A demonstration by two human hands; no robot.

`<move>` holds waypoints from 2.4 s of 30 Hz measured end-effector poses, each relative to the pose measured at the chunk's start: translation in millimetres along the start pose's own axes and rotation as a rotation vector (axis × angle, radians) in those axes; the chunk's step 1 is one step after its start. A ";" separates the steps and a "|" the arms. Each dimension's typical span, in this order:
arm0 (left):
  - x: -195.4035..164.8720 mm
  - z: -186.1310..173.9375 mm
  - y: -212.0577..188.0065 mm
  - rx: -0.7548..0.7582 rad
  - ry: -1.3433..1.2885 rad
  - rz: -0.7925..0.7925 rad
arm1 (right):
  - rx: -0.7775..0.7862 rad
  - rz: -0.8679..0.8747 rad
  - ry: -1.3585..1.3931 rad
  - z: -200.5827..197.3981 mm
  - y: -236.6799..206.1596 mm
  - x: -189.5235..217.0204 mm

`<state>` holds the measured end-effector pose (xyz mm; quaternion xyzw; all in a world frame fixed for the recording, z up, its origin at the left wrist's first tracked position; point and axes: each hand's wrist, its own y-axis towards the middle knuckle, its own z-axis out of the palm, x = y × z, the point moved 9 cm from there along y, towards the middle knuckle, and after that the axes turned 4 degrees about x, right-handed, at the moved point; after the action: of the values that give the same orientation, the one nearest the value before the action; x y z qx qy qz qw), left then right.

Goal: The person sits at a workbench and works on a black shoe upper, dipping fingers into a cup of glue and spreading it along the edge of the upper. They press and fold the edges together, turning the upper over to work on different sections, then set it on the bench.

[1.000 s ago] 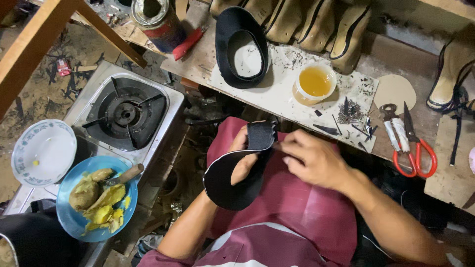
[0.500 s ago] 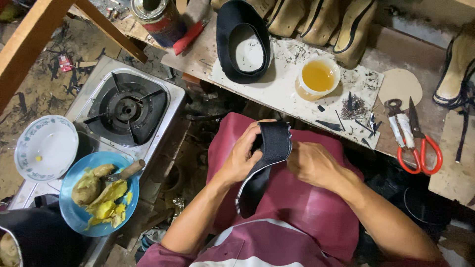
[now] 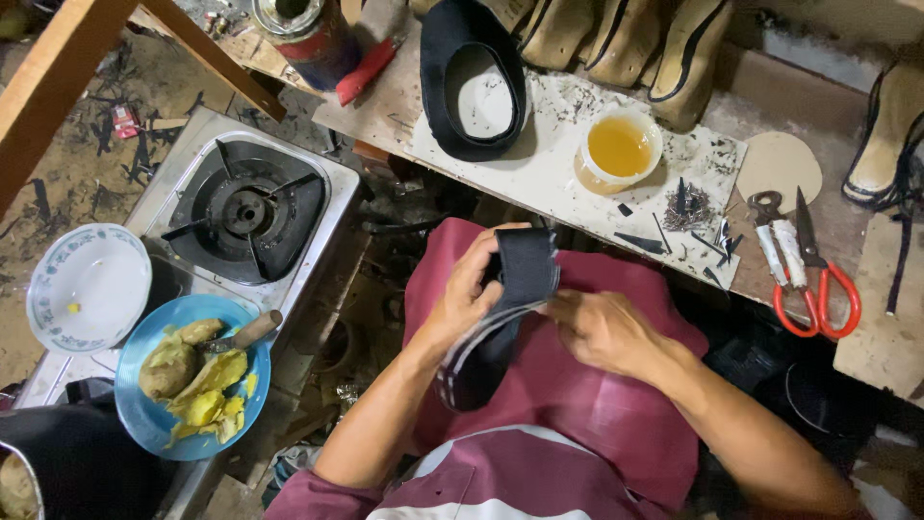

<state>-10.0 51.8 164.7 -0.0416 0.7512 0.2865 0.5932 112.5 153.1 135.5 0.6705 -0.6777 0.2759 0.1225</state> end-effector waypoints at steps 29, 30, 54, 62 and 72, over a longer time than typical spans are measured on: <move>18.2 3.2 -31.1 -0.377 -0.037 -0.271 | -0.531 0.350 1.019 34.6 4.5 -36.1; 16.4 4.2 -30.4 -0.363 -0.032 -0.256 | -0.536 0.375 0.969 33.5 3.6 -38.1; 84.0 33.0 -58.9 -0.177 -0.536 -0.464 | -0.393 0.423 0.410 -20.3 -0.6 -6.0; 119.6 32.1 -100.1 -0.232 -0.562 -0.686 | -0.759 0.180 -0.282 -124.7 6.6 -38.0; 126.1 15.0 -98.3 -0.224 -0.701 -0.805 | -0.634 0.243 -0.362 -138.6 31.1 -86.7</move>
<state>5.6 12.2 9.9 -0.2909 0.3982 0.1118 0.8627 60.1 299.0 195.8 0.5521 -0.8145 -0.0574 0.1686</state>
